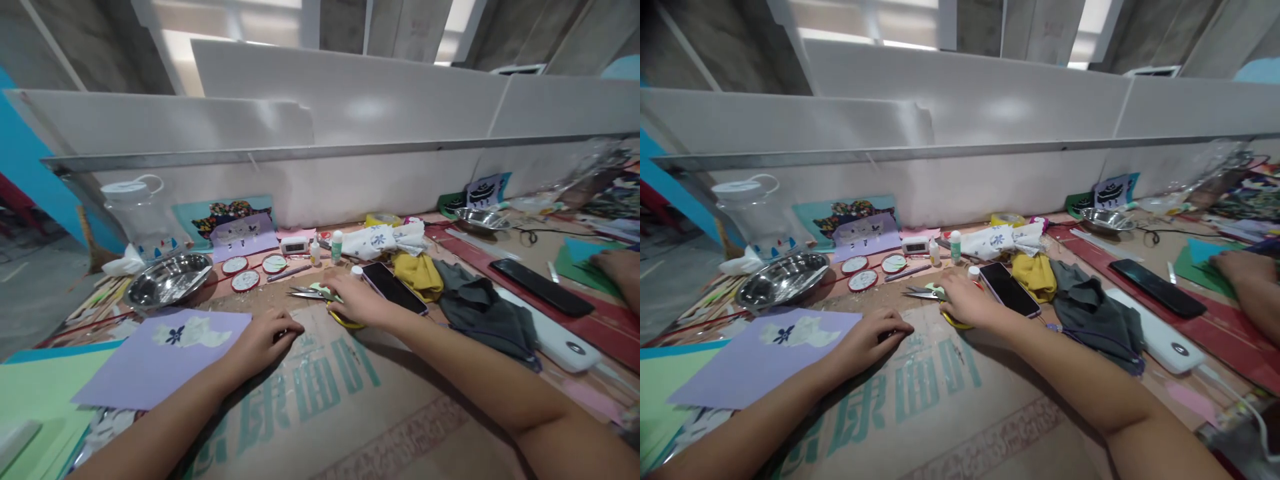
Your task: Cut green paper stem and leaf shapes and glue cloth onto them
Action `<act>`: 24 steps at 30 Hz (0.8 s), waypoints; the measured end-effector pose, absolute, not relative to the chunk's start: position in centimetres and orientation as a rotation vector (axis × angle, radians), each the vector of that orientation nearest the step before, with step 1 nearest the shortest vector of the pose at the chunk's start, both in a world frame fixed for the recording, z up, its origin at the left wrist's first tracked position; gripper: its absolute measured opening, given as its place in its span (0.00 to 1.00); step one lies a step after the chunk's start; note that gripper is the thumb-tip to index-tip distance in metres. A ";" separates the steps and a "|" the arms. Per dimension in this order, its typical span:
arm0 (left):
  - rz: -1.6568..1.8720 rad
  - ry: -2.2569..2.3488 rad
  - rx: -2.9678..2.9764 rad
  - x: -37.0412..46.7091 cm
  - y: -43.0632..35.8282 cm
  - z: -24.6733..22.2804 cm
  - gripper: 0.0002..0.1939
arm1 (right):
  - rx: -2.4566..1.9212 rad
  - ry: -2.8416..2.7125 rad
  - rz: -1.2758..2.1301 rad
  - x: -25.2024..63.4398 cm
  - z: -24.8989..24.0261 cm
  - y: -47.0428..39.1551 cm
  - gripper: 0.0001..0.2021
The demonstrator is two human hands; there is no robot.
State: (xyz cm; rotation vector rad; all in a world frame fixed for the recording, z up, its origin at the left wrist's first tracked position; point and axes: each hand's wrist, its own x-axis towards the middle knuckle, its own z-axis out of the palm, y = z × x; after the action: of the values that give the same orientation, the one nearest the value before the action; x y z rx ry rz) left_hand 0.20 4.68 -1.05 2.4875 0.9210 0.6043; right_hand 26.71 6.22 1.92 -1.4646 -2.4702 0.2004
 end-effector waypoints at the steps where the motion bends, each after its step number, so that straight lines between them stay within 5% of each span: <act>1: 0.602 0.917 2.486 0.2 4.7 -1.1 0.12 | -1.459 -2.462 0.217 26.8 1.8 6.2 0.25; 18: 0.613 0.914 2.494 0.2 4.7 -1.2 0.11 | -1.444 -2.280 0.160 25.0 -1.1 5.5 0.20; 24: 0.610 0.925 2.533 0.2 4.4 -1.1 0.12 | -1.549 -2.206 0.065 26.7 3.1 7.6 0.19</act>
State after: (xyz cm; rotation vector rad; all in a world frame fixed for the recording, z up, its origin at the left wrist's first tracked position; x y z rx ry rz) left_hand 0.17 4.39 -1.07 2.5331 0.9250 0.6099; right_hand 26.68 7.57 3.11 -1.5487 -2.2062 0.0647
